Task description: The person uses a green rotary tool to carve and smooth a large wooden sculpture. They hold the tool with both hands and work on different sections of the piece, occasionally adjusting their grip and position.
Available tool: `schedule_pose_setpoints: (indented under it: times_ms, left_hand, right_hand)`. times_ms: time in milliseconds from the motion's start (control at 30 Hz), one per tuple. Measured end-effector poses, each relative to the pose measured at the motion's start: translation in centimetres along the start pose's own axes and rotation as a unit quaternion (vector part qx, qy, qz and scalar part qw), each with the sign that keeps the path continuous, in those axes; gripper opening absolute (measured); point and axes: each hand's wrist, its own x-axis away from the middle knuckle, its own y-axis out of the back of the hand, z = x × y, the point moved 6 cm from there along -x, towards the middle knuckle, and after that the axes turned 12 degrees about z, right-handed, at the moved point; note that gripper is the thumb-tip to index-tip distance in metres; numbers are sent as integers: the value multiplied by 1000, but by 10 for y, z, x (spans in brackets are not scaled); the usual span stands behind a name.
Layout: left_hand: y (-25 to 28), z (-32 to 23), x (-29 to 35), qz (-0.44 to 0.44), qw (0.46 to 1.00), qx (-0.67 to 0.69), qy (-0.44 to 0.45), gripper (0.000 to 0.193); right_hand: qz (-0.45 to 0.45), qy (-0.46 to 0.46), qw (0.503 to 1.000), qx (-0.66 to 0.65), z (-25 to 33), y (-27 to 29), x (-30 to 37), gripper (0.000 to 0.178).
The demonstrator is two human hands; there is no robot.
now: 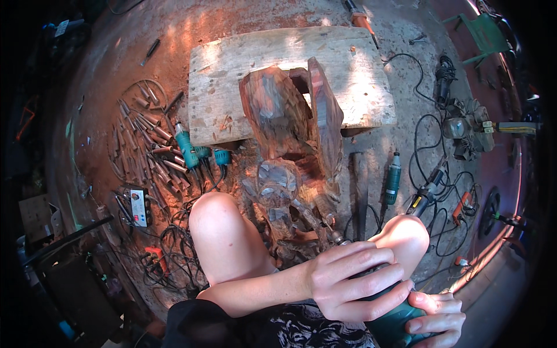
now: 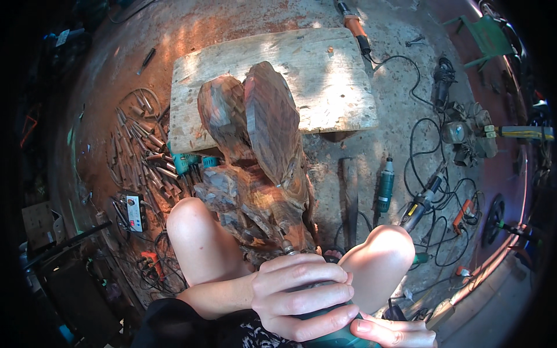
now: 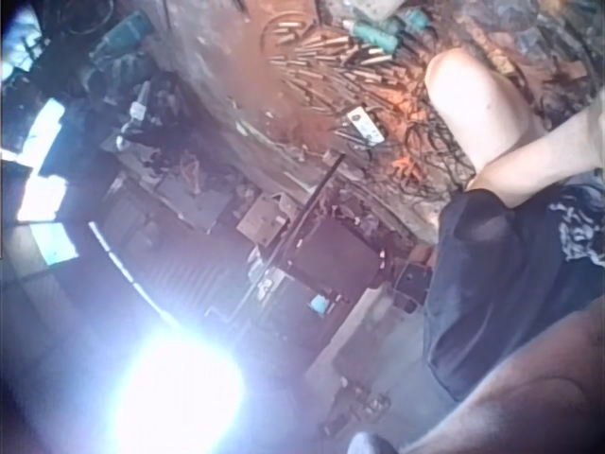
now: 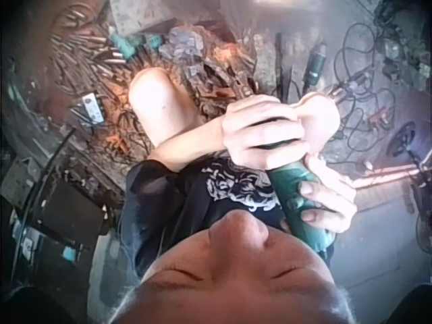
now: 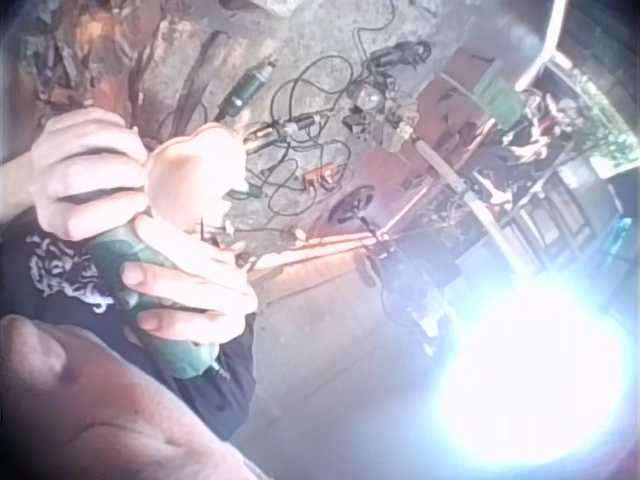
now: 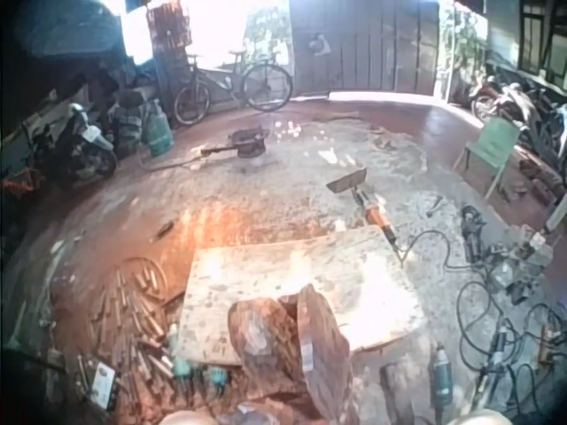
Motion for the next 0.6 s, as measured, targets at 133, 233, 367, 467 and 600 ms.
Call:
schedule_pose_setpoints:
  times_ms: [133,233,367,467,600]
  left_hand:
    - [4,2,-6,8,1000,1,-3,30]
    - [0,4,-5,-17,1000,6,0,32]
    - [0,4,-8,-8,1000,17,-6,32]
    - [4,0,-2,1,1000,5,-1,34]
    - [1,1,0,1,1000,17,16,36]
  right_hand:
    - [35,10,997,68,-1,-3,-1,53]
    - [21,-10,996,81,1,-4,-3,53]
    - [12,-29,995,90,6,-5,-1,54]
    - [37,-25,997,-56,0,12,-6,37]
    - [-25,-58,997,-45,4,4,-9,35]
